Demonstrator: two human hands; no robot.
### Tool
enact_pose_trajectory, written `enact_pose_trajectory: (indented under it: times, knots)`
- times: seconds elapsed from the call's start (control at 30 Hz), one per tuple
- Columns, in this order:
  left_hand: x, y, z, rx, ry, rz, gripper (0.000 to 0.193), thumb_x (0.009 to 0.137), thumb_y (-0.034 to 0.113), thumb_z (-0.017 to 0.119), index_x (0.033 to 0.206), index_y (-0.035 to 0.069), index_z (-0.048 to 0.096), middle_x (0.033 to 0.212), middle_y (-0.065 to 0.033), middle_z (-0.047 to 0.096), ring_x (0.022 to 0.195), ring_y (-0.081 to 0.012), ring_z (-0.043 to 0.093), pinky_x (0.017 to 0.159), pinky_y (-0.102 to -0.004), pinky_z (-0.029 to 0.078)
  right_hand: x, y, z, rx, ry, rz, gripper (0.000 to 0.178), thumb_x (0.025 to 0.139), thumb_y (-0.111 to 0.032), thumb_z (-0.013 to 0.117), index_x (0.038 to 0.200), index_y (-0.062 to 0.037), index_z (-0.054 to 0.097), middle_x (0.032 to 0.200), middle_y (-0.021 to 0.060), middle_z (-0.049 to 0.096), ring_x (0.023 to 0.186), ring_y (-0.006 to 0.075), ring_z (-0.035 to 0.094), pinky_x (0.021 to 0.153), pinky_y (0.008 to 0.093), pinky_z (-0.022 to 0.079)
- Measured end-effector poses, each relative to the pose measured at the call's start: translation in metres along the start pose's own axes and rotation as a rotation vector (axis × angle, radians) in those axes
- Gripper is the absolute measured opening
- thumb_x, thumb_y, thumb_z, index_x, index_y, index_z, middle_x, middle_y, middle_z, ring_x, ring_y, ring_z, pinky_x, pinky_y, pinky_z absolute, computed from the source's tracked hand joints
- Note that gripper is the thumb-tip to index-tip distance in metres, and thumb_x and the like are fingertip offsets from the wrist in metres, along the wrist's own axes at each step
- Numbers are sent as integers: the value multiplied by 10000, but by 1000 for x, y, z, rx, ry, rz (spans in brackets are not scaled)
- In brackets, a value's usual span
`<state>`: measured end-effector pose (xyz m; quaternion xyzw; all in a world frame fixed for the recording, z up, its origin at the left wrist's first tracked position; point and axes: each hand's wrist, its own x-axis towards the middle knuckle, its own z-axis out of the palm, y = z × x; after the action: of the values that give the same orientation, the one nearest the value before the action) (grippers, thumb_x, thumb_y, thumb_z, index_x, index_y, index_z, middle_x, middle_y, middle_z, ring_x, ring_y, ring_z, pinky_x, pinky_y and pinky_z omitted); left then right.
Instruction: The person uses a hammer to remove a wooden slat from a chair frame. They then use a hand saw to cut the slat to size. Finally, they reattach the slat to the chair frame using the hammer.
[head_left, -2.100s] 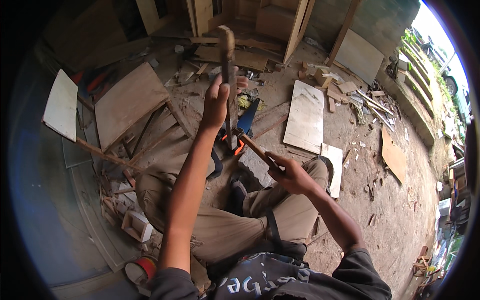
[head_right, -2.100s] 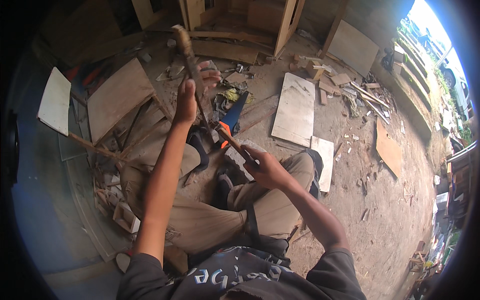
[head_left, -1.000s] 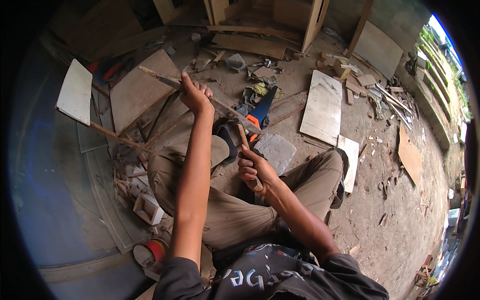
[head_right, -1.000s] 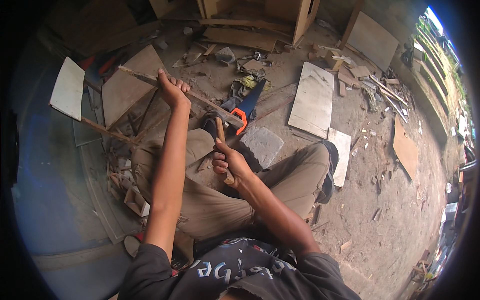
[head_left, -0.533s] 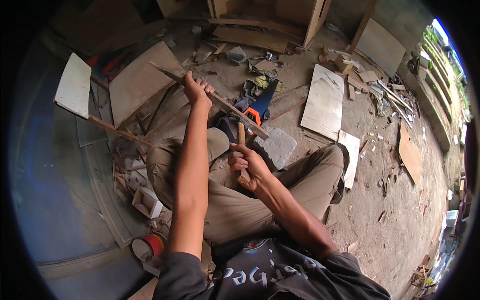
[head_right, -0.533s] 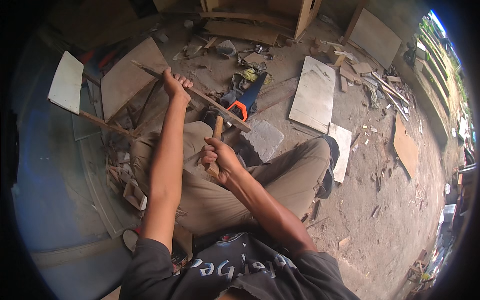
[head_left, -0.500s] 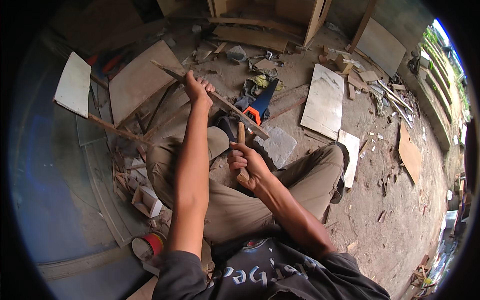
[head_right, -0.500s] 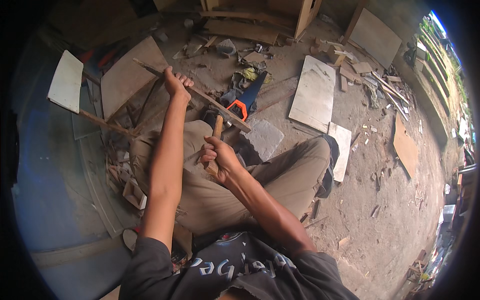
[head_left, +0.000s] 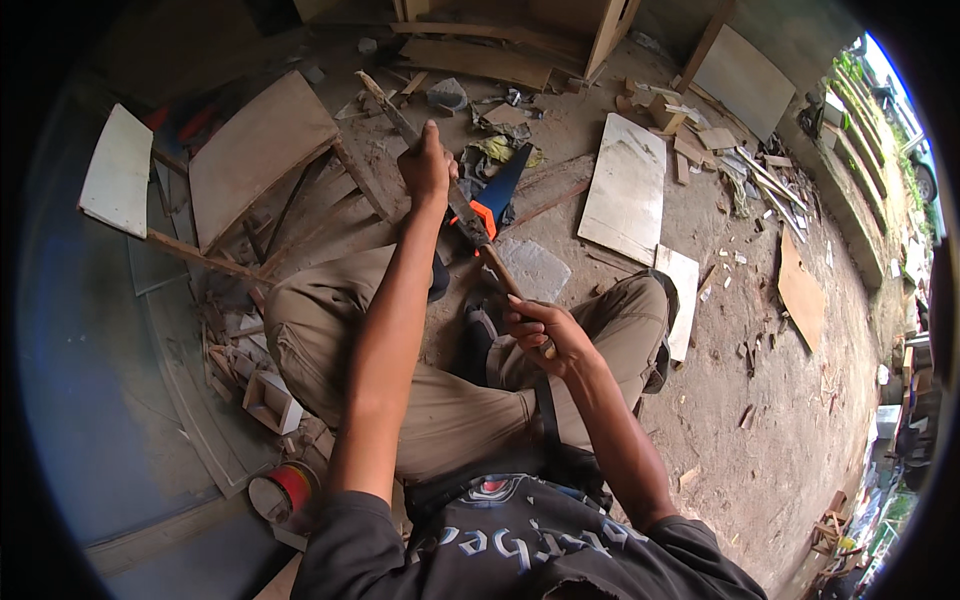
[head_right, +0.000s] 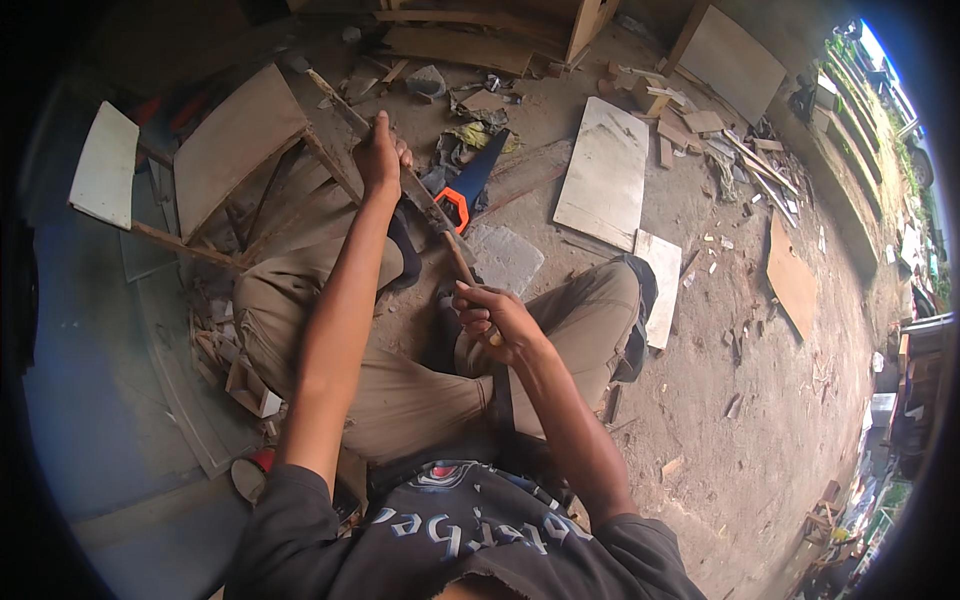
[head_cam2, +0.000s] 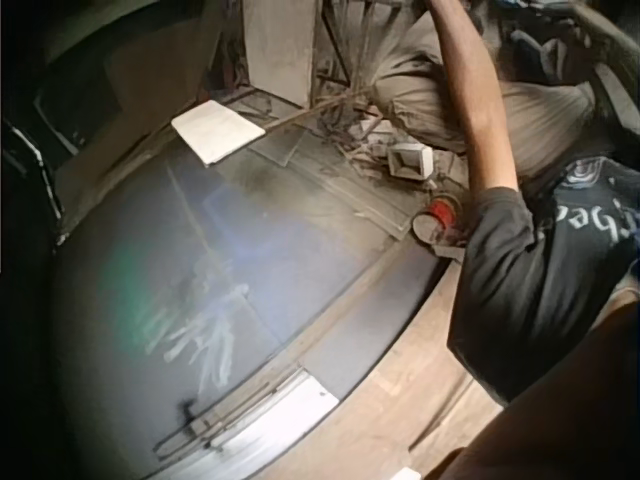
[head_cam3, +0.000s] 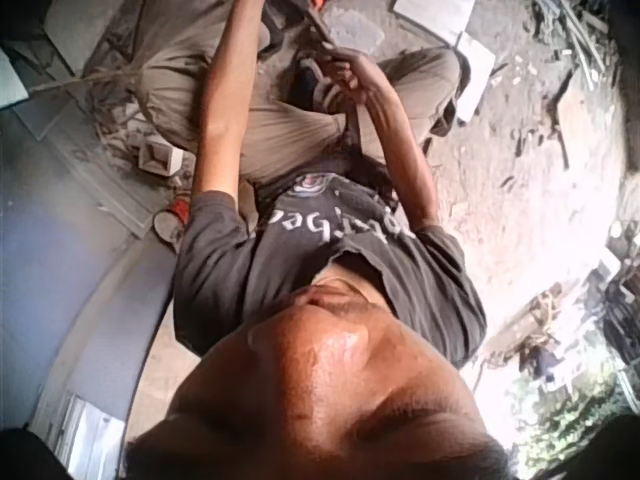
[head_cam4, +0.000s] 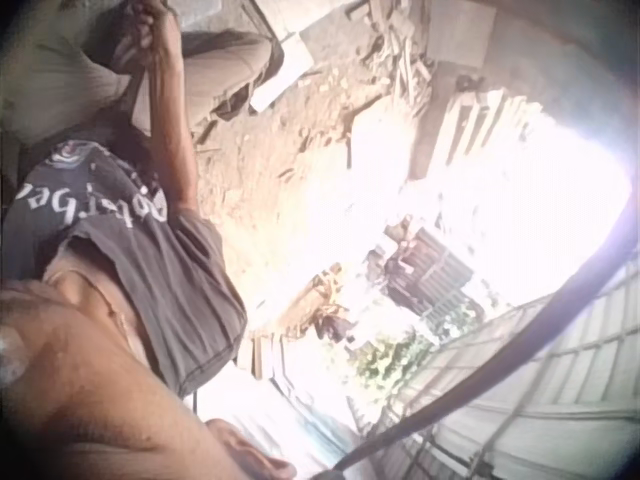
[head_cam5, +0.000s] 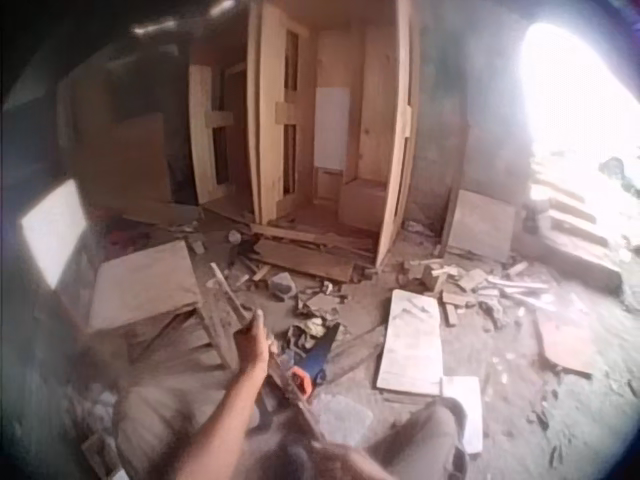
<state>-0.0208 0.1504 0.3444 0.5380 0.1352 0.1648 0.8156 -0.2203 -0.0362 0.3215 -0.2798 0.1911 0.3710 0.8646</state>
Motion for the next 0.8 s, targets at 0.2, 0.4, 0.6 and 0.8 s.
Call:
enact_pose_trajectory:
  times: [0.2, 0.4, 0.6, 0.8]
  knots:
    - [-9, -29, -16, 339, -74, 104, 556, 896, 453, 632, 527, 66, 481, 503, -31, 502, 466, -131, 505, 474, -298, 410, 26, -33, -48, -1586, 241, -218, 351, 906, -287, 605, 915, 64, 591, 752, 163, 638, 699, 278, 635, 619, 409, 495]
    - [-10, -53, -36, 468, -89, -15, 642, 885, 579, 591, 530, 46, 539, 583, -49, 606, 611, -132, 589, 647, -295, 462, 22, -86, -79, -2045, 365, -272, 394, 885, -341, 644, 869, 52, 620, 803, 280, 641, 811, 429, 642, 667, 490, 481]
    - [15, -79, -66, 189, -115, -192, 343, 880, 408, 693, 836, 76, 623, 834, -35, 654, 751, -141, 634, 735, -292, 519, 39, -103, -95, -2134, 473, -205, 397, 878, -337, 642, 886, 60, 635, 832, 273, 651, 838, 429, 646, 695, 492, 498]
    - [32, -53, -48, -83, 68, -154, 342, 891, 367, 680, 747, 106, 512, 625, -20, 532, 536, -160, 545, 566, -322, 493, 40, -118, -97, -2089, 454, -100, 395, 877, -333, 645, 855, 61, 627, 857, 273, 654, 847, 423, 648, 707, 482, 506]
